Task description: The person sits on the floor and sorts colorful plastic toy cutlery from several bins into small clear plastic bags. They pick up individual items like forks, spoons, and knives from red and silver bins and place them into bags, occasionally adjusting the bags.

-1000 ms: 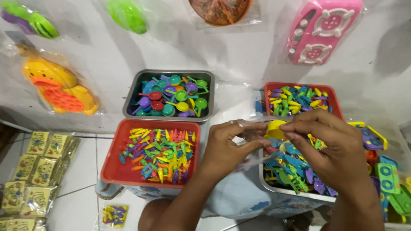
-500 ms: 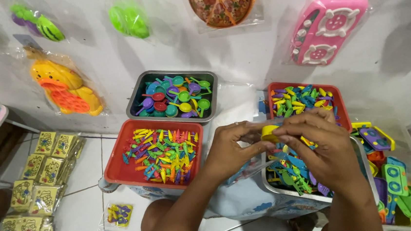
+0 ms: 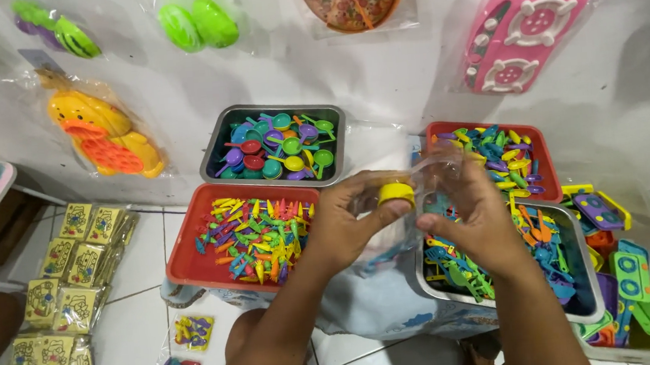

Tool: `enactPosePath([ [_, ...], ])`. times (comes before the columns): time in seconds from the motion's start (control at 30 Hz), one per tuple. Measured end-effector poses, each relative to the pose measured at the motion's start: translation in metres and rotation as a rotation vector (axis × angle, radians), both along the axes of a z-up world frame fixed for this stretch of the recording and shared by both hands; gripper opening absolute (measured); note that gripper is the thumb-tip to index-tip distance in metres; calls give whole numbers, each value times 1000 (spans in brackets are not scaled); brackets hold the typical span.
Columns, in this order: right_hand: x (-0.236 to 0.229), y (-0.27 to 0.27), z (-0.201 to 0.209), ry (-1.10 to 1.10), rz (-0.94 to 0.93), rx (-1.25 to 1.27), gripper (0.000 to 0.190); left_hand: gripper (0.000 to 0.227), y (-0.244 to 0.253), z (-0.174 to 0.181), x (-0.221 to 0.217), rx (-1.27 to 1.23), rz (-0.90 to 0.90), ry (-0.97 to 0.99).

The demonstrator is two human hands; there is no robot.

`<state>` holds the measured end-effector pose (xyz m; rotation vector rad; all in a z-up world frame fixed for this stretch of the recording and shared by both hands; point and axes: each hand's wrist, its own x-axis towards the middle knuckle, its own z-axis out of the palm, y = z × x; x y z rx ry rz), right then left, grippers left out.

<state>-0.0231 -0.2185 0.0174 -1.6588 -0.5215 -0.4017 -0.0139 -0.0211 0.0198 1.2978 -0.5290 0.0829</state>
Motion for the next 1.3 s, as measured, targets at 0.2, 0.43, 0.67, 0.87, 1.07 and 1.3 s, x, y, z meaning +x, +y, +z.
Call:
enactPosePath([
  [0.2, 8, 7, -15, 220, 53, 100, 19, 35, 4, -2, 7, -79, 19, 57],
  [0.43, 14, 9, -35, 210, 86, 163, 29, 35, 1, 0, 7, -147, 38, 91],
  [0.67, 15, 11, -38, 213, 50, 155, 13, 32, 1, -2, 9, -138, 51, 32],
  [0.87, 18, 18, -51, 177, 90, 188, 17, 24, 2, 0, 9, -175, 67, 7],
  [1.07, 18, 22, -54, 152, 126, 198, 15, 16, 7, 1, 7, -69, 92, -63],
  [1.3, 20, 18, -55, 184, 195, 87, 31, 15, 11, -1, 9, -36, 111, -125],
])
